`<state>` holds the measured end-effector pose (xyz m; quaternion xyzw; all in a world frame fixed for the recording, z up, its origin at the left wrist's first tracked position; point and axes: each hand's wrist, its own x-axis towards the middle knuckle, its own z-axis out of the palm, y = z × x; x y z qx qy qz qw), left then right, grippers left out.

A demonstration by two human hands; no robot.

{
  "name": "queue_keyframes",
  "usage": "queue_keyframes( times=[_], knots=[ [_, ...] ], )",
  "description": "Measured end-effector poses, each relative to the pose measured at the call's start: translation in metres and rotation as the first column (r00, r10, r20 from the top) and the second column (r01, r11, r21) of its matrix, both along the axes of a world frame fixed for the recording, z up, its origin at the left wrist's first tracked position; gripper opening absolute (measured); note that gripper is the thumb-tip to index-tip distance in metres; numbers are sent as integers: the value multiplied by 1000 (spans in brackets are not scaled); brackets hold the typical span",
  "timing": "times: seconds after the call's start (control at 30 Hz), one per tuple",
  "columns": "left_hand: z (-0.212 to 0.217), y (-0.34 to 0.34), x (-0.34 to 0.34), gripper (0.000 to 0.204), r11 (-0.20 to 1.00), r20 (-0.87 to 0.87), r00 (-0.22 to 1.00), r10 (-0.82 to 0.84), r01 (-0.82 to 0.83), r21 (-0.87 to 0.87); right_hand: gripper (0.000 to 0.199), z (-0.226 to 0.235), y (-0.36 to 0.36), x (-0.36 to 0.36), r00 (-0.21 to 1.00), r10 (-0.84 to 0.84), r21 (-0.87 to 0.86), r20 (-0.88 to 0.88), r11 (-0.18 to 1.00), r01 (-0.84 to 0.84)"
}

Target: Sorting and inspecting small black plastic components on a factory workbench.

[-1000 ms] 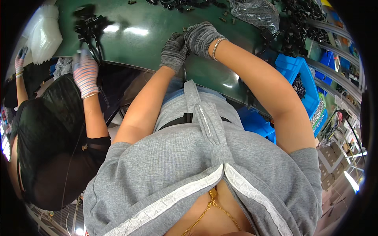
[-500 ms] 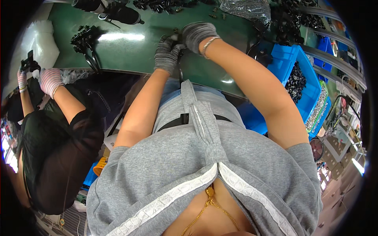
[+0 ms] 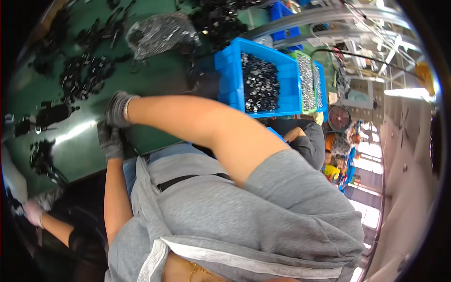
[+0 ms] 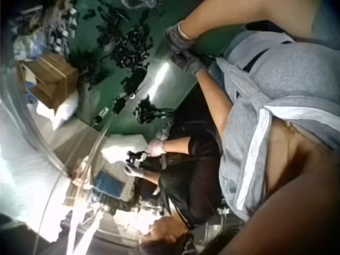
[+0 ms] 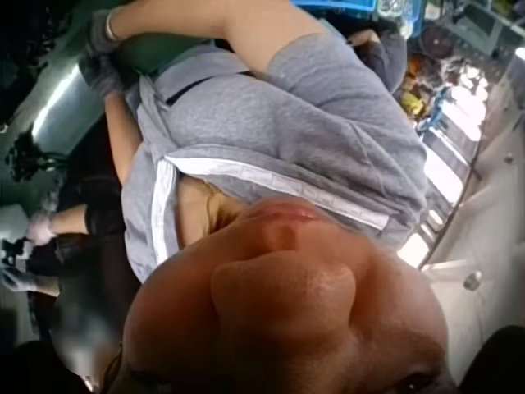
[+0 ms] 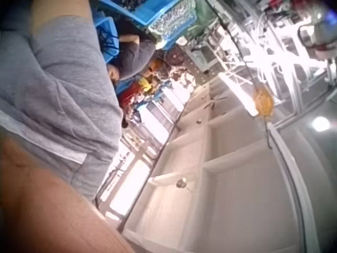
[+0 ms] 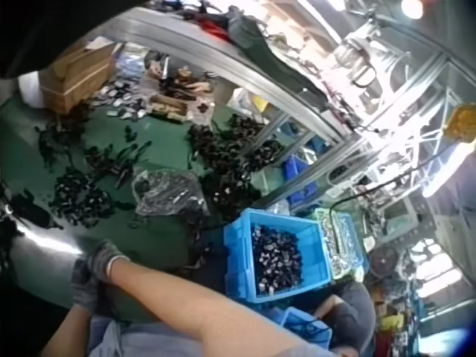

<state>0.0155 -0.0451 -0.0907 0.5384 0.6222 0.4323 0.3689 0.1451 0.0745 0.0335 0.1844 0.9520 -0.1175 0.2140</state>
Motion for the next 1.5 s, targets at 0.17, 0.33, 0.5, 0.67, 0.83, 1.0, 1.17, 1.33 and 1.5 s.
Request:
queue_keyframes(
  times=[0.17, 0.33, 0.5, 0.67, 0.83, 1.0, 1.17, 1.33, 1.5],
  knots=[
    [-55, -1, -12, 36, 1000, 341, 940, -5, 12, -18, 17, -12, -30, -11, 956, -294, 132, -22, 947, 294],
    [-15, 6, 15, 27, 989, 604, 785, 139, -84, -119, 20, 1, -39, 4, 778, -600, -24, -185, 794, 607],
    [25, 10, 14, 35, 970, 259, 964, 55, 10, -244, 23, 49, -86, 91, 592, -723, -87, -358, 657, 749],
    [40, 10, 17, 35, 942, 27, 997, 74, -61, -330, 24, -16, -121, 196, 215, -832, -67, -511, 288, 955],
    [25, 4, -5, 33, 951, 10, 985, 170, -162, -263, 58, -12, -150, 229, 32, -970, 8, -241, 31, 999],
    [51, 22, -29, 35, 901, -35, 952, 303, -298, -314, 63, -5, -150, 232, 158, -987, 188, 18, 159, 969],
    [-5, 20, -149, 33, 837, 58, 851, 522, -497, -229, 46, -28, -138, 237, 353, -926, 151, 133, 371, 916],
    [20, 8, -174, 34, 742, 72, 743, 666, -649, -167, 31, -19, -121, 226, 501, -775, -47, 385, 526, 849],
    [87, -12, -68, 24, 769, 281, 717, 638, -612, -185, 31, 46, -107, 183, 549, -705, -273, 449, 478, 835]
  ],
)
